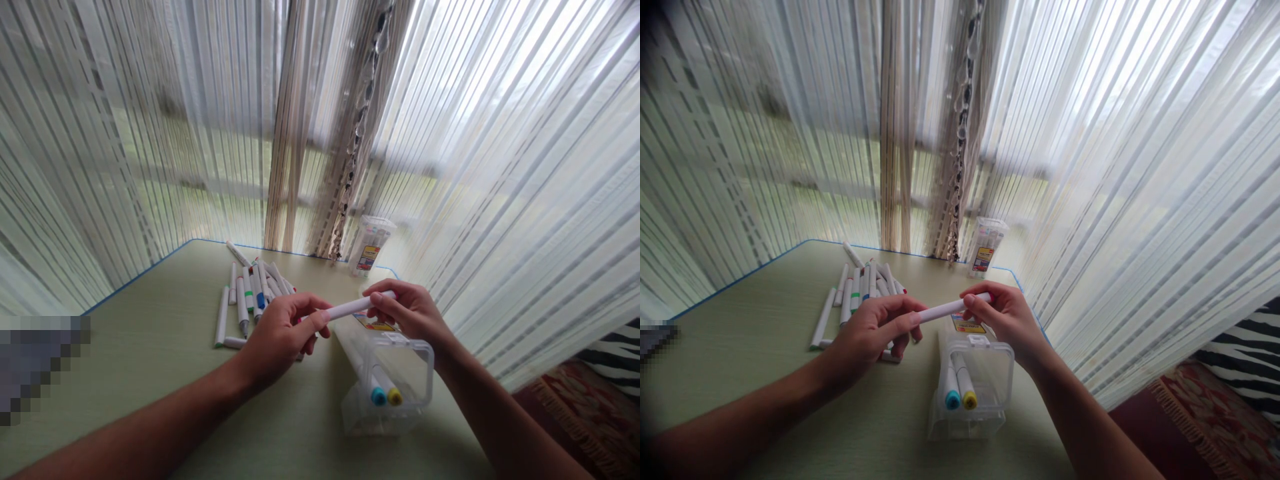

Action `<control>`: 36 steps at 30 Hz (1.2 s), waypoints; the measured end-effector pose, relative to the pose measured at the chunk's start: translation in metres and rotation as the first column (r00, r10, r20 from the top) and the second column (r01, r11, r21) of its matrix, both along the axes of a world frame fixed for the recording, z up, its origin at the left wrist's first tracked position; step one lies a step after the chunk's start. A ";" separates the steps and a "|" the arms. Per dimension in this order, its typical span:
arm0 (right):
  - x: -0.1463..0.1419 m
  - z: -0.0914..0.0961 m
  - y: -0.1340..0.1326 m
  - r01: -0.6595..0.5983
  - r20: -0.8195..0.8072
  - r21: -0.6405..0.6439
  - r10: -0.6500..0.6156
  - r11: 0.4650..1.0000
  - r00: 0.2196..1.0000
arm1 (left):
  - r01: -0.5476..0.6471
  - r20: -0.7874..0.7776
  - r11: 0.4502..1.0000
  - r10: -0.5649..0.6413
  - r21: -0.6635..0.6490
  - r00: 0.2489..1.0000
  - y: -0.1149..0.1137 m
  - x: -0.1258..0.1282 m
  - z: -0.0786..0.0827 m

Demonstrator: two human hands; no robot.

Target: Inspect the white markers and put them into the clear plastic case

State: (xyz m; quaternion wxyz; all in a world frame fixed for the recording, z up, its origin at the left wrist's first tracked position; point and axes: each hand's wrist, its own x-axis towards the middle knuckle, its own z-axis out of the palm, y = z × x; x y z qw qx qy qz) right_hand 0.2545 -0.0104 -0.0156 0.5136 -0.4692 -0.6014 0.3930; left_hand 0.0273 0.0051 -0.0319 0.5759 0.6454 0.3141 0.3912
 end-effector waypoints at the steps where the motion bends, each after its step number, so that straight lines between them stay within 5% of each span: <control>1: 0.000 0.000 0.000 0.012 -0.001 0.006 -0.012 1.000 1.000 | -0.001 0.001 1.000 0.001 -0.002 1.000 0.000 0.000 0.000; 36: 0.005 0.000 0.002 -0.068 0.002 -0.018 0.068 0.998 0.998 | -0.018 -0.007 1.000 0.018 -0.006 1.000 0.001 0.002 -0.002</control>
